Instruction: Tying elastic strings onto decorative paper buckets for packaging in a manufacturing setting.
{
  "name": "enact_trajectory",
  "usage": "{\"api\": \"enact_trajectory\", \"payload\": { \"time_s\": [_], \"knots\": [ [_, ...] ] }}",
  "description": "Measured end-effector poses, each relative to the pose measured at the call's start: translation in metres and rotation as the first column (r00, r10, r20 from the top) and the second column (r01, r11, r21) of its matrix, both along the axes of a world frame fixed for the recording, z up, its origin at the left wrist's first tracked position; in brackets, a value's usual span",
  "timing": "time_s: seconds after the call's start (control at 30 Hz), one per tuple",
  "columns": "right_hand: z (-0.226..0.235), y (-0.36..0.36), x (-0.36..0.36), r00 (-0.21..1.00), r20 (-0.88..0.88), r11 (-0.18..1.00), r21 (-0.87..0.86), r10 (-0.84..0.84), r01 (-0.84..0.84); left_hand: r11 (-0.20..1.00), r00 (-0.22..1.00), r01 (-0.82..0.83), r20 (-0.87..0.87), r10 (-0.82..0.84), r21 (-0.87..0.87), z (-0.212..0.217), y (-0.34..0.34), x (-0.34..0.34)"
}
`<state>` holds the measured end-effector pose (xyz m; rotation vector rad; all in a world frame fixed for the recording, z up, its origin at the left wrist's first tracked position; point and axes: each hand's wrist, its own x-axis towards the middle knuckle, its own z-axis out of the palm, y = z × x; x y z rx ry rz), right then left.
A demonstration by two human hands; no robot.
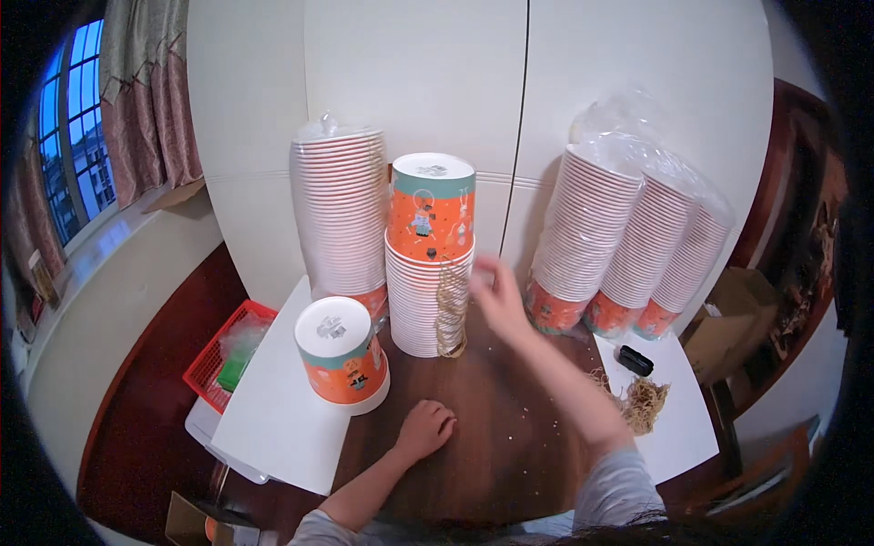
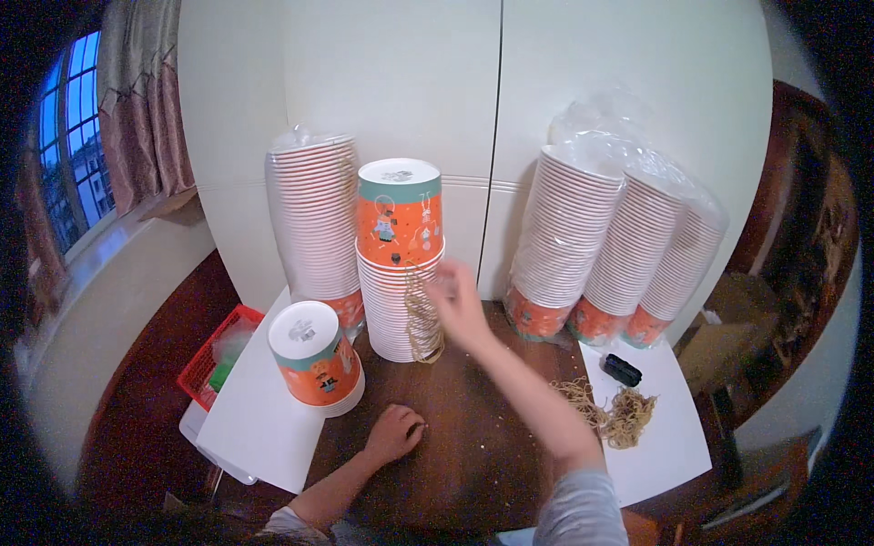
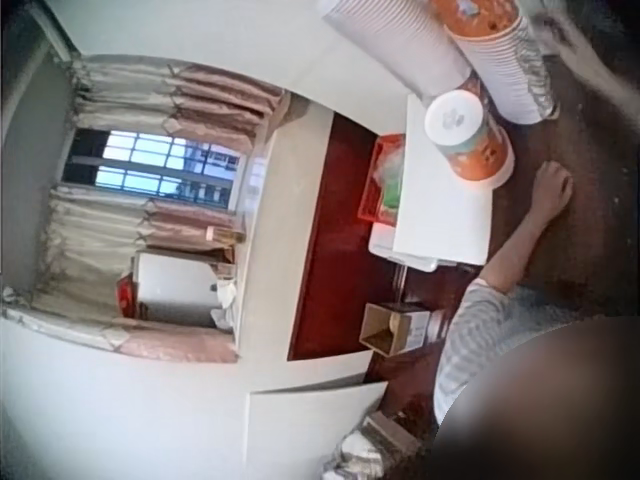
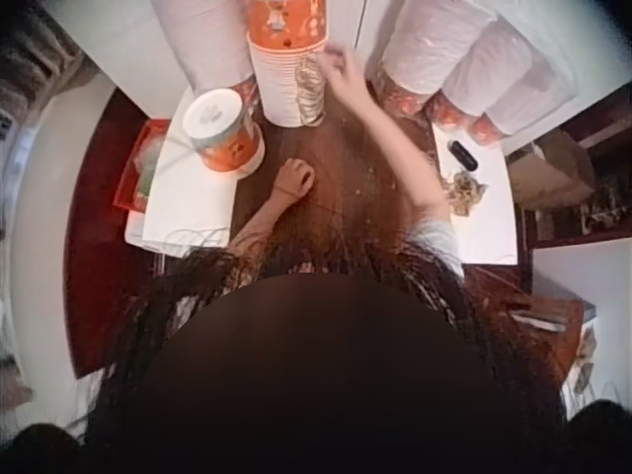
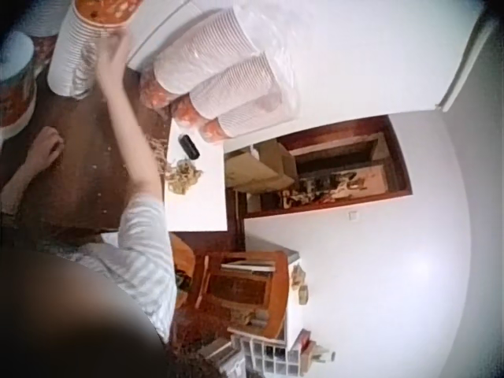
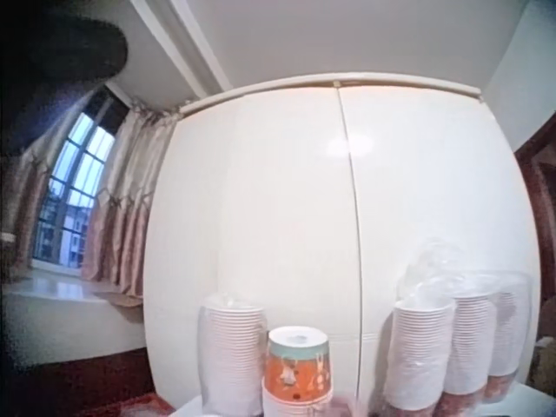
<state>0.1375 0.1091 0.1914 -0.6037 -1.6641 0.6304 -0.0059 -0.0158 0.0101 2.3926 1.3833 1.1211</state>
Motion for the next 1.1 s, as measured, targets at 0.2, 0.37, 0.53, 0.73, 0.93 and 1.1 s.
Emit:
{"api": "enact_trajectory", "payload": {
  "time_s": [0.2, 0.37, 0.53, 0.73, 0.93, 1.1],
  "knots": [
    [-0.124, -0.114, 0.054, 0.963, 0.241, 0.986, -0.136, 0.123, -0.092, 0.825, 0.886, -0.438, 0.016, 0.463, 0.357, 0.088, -0.022, -0.034],
    [-0.161, -0.140, 0.072, 0.978, 0.202, 0.972, -0.235, 0.044, 0.005, 0.521, 0.593, -0.703, -0.006, 0.805, 0.483, 0.125, -0.012, -0.073],
    [-0.177, -0.145, 0.072, 0.992, 0.126, 0.958, -0.286, 0.017, 0.020, 0.718, 0.774, -0.617, 0.085, 0.627, 0.321, 0.125, 0.001, -0.099],
    [-0.178, -0.147, 0.079, 0.983, 0.185, 0.961, -0.273, 0.008, 0.044, 0.749, 0.802, -0.597, 0.179, 0.570, 0.287, 0.155, 0.002, -0.111],
    [-0.177, -0.140, 0.080, 0.975, 0.223, 0.969, -0.238, -0.012, 0.066, 0.790, 0.804, -0.594, 0.079, 0.589, 0.151, 0.179, 0.002, -0.108],
    [-0.173, -0.142, 0.079, 0.966, 0.258, 0.955, -0.286, 0.001, 0.075, 0.817, 0.820, -0.491, -0.156, 0.550, 0.302, 0.175, -0.003, -0.104]
  ]
}}
